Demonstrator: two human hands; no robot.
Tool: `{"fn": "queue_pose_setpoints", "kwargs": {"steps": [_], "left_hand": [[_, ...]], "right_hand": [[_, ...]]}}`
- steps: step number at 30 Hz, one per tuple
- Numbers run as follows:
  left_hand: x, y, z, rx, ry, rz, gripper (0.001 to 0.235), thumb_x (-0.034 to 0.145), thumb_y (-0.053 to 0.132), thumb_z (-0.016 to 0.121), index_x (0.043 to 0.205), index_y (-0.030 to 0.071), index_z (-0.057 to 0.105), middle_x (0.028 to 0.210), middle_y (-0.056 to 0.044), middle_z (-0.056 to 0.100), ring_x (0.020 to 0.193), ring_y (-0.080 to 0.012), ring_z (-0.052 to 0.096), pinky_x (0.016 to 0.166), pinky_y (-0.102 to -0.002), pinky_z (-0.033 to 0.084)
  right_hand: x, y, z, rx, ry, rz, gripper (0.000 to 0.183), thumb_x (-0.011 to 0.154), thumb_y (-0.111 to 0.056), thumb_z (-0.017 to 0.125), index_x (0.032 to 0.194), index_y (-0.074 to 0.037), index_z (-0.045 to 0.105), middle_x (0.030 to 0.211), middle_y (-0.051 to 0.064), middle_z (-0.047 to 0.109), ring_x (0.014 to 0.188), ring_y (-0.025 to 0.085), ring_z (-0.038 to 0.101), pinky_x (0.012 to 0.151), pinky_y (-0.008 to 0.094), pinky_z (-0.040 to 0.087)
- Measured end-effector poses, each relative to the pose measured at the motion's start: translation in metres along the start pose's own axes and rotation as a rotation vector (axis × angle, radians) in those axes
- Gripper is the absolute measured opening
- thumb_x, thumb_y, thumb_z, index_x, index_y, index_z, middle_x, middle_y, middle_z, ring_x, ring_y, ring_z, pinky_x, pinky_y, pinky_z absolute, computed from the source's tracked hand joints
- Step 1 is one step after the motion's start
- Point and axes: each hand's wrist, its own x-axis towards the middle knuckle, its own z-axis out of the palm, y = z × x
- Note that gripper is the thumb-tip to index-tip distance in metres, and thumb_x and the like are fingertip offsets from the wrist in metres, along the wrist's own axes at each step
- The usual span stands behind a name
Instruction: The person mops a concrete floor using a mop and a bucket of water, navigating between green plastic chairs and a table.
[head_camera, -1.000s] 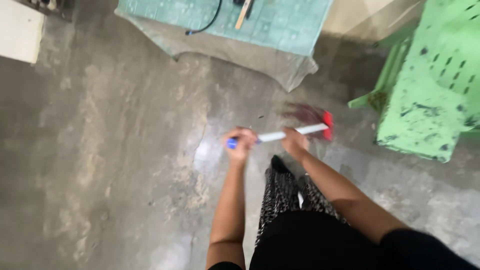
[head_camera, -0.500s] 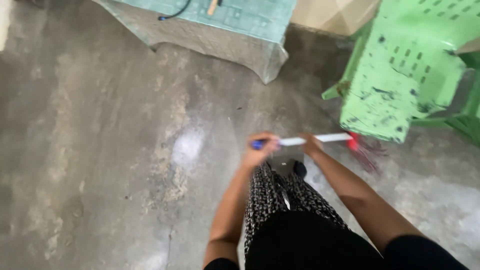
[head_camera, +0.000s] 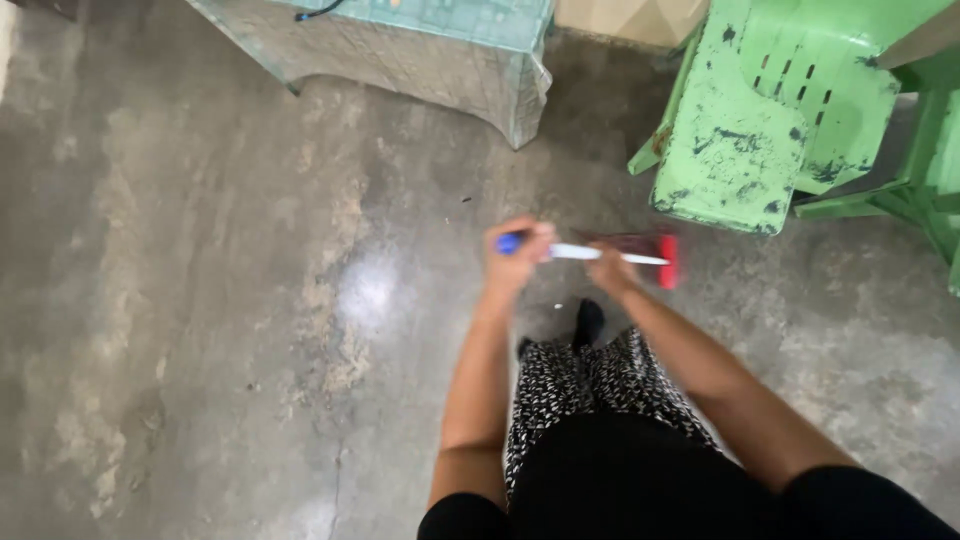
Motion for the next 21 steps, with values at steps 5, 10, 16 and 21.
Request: {"fn": "queue_pose_setpoints", "kwargs": {"steps": [5, 10, 16, 21], "left_hand": [[-0.022, -0.103, 0.073, -0.012, -0.378, -0.038, 0.011, 0.096, 0.004, 0.071, 0.105, 0.000, 0.073, 0.094, -0.007, 0.075, 0.088, -0.0123, 0.071, 0.080, -0.029, 0.058], [-0.100, -0.125, 0.078, 0.171, -0.440, 0.023, 0.012, 0.106, 0.010, 0.069, 0.099, 0.002, 0.075, 0.086, -0.004, 0.076, 0.087, -0.0111, 0.066, 0.083, -0.028, 0.055], [-0.144, -0.033, -0.012, 0.162, -0.126, 0.053, 0.006, 0.096, 0.004, 0.071, 0.099, 0.004, 0.076, 0.091, -0.004, 0.076, 0.084, -0.0116, 0.069, 0.080, -0.029, 0.057], [-0.146, 0.104, -0.067, 0.344, 0.008, 0.344, 0.010, 0.094, -0.001, 0.071, 0.102, 0.005, 0.073, 0.101, -0.007, 0.076, 0.094, -0.0138, 0.071, 0.085, -0.029, 0.057]], "right_hand": [[-0.059, 0.048, -0.098, -0.155, -0.148, 0.169, 0.056, 0.089, -0.035, 0.070, 0.139, -0.010, 0.060, 0.140, 0.018, 0.057, 0.129, 0.036, 0.054, 0.106, 0.048, 0.045], [-0.097, 0.027, -0.096, -0.082, -0.124, 0.232, 0.041, 0.091, -0.032, 0.072, 0.128, -0.015, 0.069, 0.134, 0.016, 0.067, 0.129, 0.035, 0.061, 0.111, 0.045, 0.048], [-0.107, -0.023, -0.003, 0.007, -0.235, 0.241, 0.032, 0.095, -0.028, 0.069, 0.125, -0.018, 0.073, 0.124, 0.018, 0.072, 0.117, 0.036, 0.068, 0.099, 0.045, 0.052], [-0.066, -0.109, 0.081, 0.221, -0.423, 0.170, 0.027, 0.089, -0.031, 0.073, 0.114, -0.021, 0.077, 0.102, 0.013, 0.077, 0.094, 0.024, 0.074, 0.082, 0.040, 0.057]]}}
